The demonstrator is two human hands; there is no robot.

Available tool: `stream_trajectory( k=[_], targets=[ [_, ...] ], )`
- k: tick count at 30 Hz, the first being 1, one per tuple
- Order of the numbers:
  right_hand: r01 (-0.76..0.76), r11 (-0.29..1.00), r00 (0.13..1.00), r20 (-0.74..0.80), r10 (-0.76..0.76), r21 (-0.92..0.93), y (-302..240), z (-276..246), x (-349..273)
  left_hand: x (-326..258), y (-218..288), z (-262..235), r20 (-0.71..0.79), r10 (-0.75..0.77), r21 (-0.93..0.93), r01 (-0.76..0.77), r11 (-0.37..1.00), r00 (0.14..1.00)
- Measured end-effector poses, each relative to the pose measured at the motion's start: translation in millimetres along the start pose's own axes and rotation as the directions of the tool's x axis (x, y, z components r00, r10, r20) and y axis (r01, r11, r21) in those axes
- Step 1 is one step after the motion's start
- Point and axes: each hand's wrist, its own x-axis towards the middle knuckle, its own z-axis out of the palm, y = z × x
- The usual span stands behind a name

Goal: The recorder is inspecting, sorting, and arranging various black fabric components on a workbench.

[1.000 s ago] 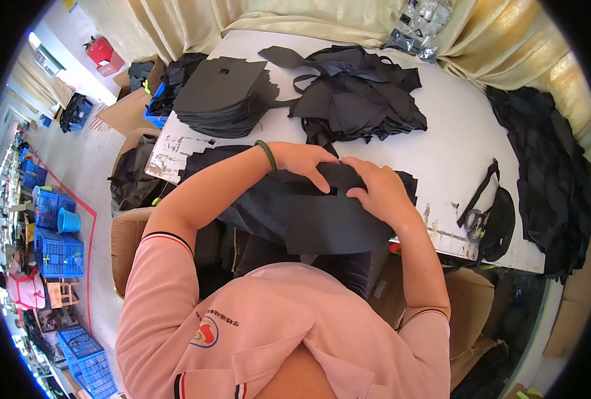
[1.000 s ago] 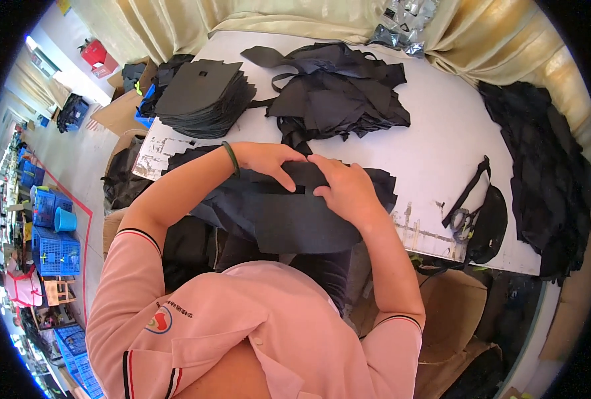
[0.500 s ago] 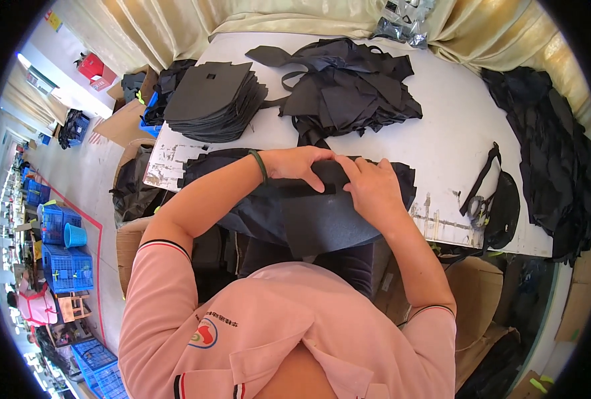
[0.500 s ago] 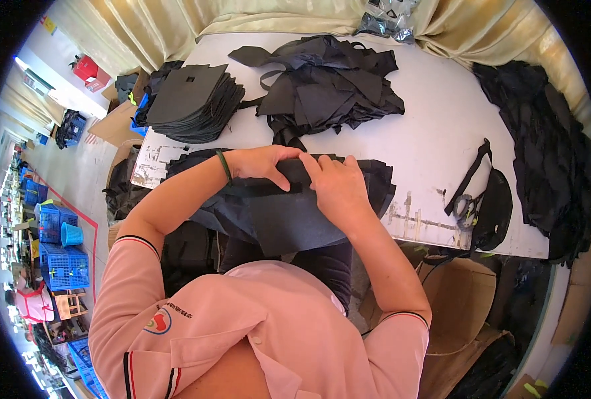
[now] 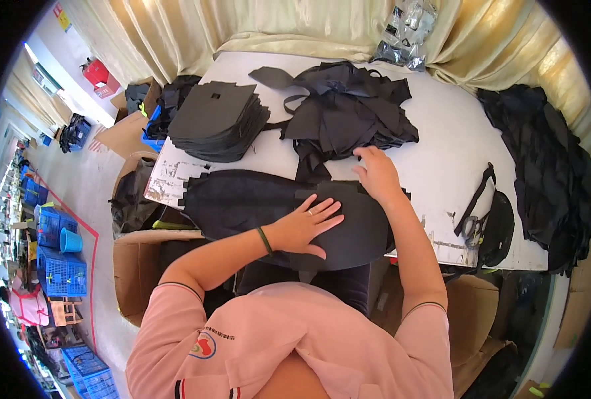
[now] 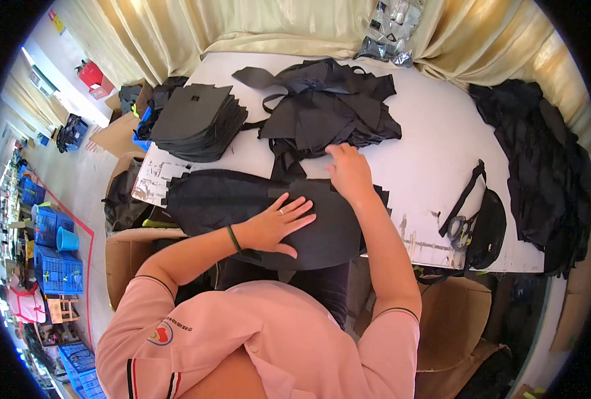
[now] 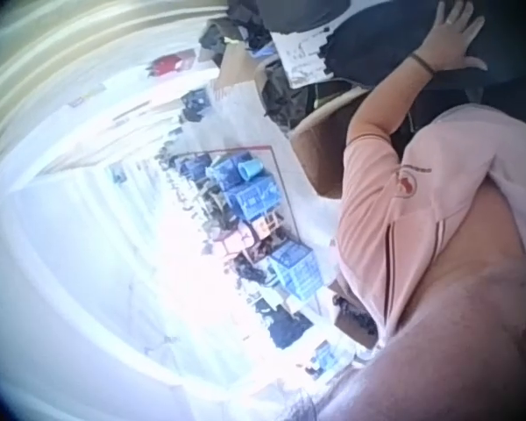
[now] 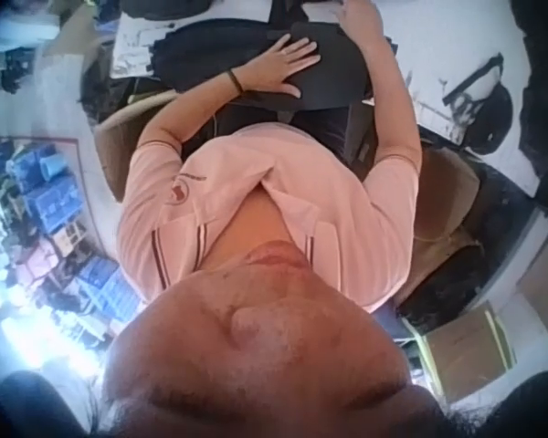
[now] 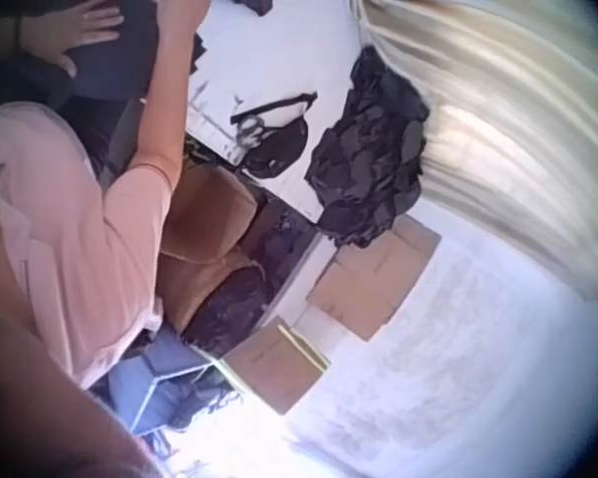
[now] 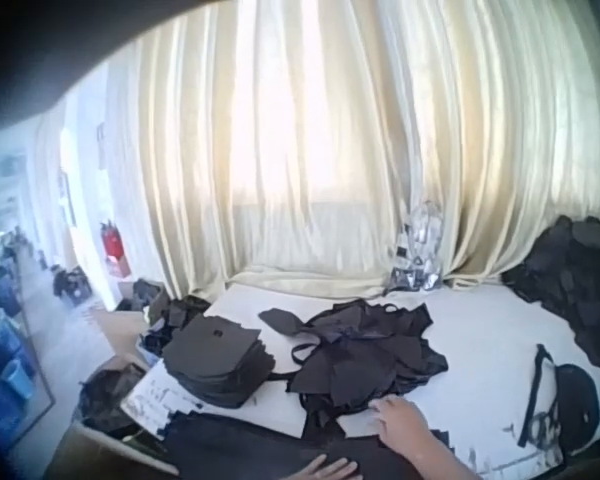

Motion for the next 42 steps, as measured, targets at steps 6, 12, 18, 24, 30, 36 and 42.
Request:
stream_trajectory(
  k=[6,12,18,24,30,36,42],
  targets=[
    [-0.086,0.971,0.996,0.015,0.092,-0.225,10.3,53.6,62.9,0.4,3.2,3.7,0.03,-0.026,-0.037,0.027,0.999,0.999],
    [0.016,0.942,0.998,-0.045,-0.033,-0.336,4.6,52.7,83.0,1.0,4.4,-0.6,0.023,-0.041,-0.106,0.043,0.993,0.999],
    [0.171,0.985,0.93,-0.33,-0.164,-0.008,-64.1,-63.8,90.4,7.7,-17.1,-33.6,-0.415,-0.337,-0.627,0.003,0.779,0.845],
    [0.232,0.859,0.958,-0.26,-0.121,0.456,-159.6,-136.3,90.3,44.5,-18.8,-130.5,-0.81,-0.334,-0.486,-0.233,0.843,0.481],
    [0.271,0.637,0.963,-0.207,-0.175,0.721,-178.2,-173.2,79.5,38.9,-26.3,-186.3,-0.827,-0.377,-0.513,-0.284,0.81,0.417],
    [0.257,0.538,0.965,-0.242,-0.1,0.803,-173.8,-202.5,70.4,8.6,-25.9,-213.8,-0.838,-0.384,-0.535,-0.449,0.715,0.387],
    [0.436,0.881,0.59,-0.681,-0.434,-0.184,-180.3,-178.3,60.2,11.4,-18.8,-206.6,-0.833,-0.401,-0.477,-0.128,0.87,0.381]
  ],
)
